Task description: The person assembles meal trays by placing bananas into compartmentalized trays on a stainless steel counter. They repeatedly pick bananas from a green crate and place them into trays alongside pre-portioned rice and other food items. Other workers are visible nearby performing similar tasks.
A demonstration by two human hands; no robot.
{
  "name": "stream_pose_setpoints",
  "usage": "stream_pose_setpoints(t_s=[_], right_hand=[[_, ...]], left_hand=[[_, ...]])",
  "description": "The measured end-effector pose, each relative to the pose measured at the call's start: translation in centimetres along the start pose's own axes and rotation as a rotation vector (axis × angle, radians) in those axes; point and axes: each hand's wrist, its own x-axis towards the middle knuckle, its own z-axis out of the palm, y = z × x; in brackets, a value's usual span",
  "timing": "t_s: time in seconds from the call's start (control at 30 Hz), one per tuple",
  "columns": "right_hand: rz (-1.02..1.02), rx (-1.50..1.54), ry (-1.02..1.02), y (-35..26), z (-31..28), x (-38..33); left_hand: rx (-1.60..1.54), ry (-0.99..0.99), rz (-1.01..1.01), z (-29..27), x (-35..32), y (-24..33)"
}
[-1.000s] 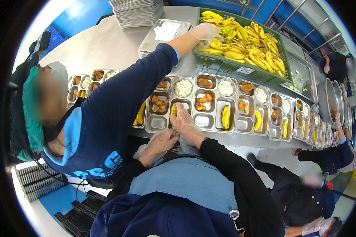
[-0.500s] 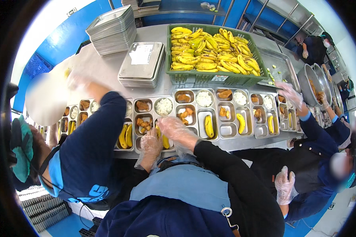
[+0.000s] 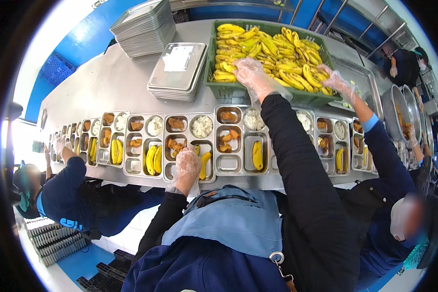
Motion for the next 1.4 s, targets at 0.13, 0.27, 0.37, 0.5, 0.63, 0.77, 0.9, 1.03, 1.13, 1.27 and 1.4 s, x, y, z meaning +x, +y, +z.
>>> stream_pose_setpoints(t_s=[0.13,0.27,0.37,0.5,0.63,0.77,0.9,1.03,1.13,1.27,1.4], right_hand=[[0.152,0.027,-0.079,-0.2,-1.1,-1.8],[0.209,0.174,0.025,-1.2,-2.3,-4.0],[0.345,0.308,0.006,-2.3,-4.2,-4.5],[0.519,0.649,0.015,-4.8,-7.7,-7.7],[0.673,0.578,-0.235,-9.9,-7.2,-17.2],[0.616,0.297,-0.293,-14.8,-1.7,-24.4],[0.470,0.268,-0.258,-14.6,1.6,-27.3],[0.404,0.200,-0.154,-12.7,2.8,-26.7],[0.386,0.189,-0.292,-12.2,3.2,-26.3],[0.396,0.169,-0.358,-12.3,3.7,-26.1],[0.358,0.228,-0.327,-11.4,3.7,-25.9]], left_hand=[[0.124,0.166,0.255,0.7,0.0,0.1],[0.061,0.045,0.156,0.9,0.1,0.4],[-0.023,-0.205,-0.021,1.3,0.3,-0.1],[-0.039,0.024,0.251,2.4,-0.3,-1.4],[0.108,0.490,0.390,3.3,-1.1,-1.1],[0.266,0.029,0.105,2.7,-1.1,0.3],[0.016,-0.105,0.031,1.6,-2.4,0.4],[0.156,-0.230,0.042,0.7,-4.8,-0.3],[-0.148,-0.180,-0.040,0.0,-5.9,-0.8],[-0.190,-0.196,-0.109,-1.5,-6.7,-1.3],[-0.399,-0.137,-0.369,-1.6,-8.2,-2.0]])
